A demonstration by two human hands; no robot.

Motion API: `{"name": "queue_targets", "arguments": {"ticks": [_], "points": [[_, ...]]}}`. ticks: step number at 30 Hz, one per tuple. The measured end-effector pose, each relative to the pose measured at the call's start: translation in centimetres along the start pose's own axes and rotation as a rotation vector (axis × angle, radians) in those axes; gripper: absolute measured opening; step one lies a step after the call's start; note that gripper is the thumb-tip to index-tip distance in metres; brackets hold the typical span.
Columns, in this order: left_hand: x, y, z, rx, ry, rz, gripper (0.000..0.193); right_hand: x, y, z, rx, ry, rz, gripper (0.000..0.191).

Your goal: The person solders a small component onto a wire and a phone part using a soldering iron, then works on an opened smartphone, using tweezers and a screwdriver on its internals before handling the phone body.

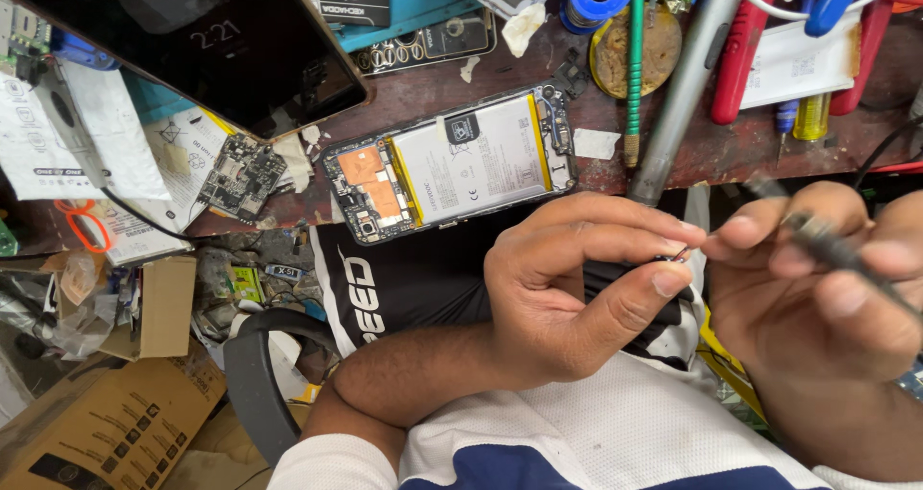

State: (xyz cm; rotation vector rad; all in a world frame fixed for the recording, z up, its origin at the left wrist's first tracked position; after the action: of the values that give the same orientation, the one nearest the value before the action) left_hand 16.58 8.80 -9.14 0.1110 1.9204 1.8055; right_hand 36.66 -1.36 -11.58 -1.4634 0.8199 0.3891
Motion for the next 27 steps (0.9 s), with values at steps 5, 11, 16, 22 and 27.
{"name": "queue_targets", "arguments": {"ticks": [5, 11, 16, 22, 27], "points": [[-0.4, 0.2, 0.3, 0.002, -0.076, 0.049, 0.009, -1.7, -0.6, 1.6, 0.052, 0.076, -0.058, 0.016], [-1.3, 1.1, 0.8, -0.082, -0.158, 0.296, 0.011, -5.2, -3.0, 3.5, 0.12, -0.155, -0.622, 0.046], [-1.8, 2.1, 1.3, -0.199, -0.142, 0.402, 0.015, -4.3, -2.4, 3.0, 0.242, -0.218, -0.679, 0.053], [-2.2, 2.9, 1.3, -0.319, -0.138, 0.476, 0.014, -5.2, -2.4, 3.6, 0.266, -0.374, -0.696, 0.053], [-2.5, 2.8, 1.2, -0.376, -0.116, 0.472, 0.013, -7.0, -2.9, 3.7, 0.252, -0.361, -0.795, 0.049]]}}
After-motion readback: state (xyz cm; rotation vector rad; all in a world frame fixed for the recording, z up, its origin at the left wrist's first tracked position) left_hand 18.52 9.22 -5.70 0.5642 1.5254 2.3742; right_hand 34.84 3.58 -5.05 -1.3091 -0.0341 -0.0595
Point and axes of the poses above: each hand's wrist, its own z-axis towards the middle knuckle, its own x-axis out of the back of the hand, y = z × x, the point moved 5 cm from there along z, towards the middle knuckle, and after that the axes turned 7 degrees about z, right-handed, at the moved point
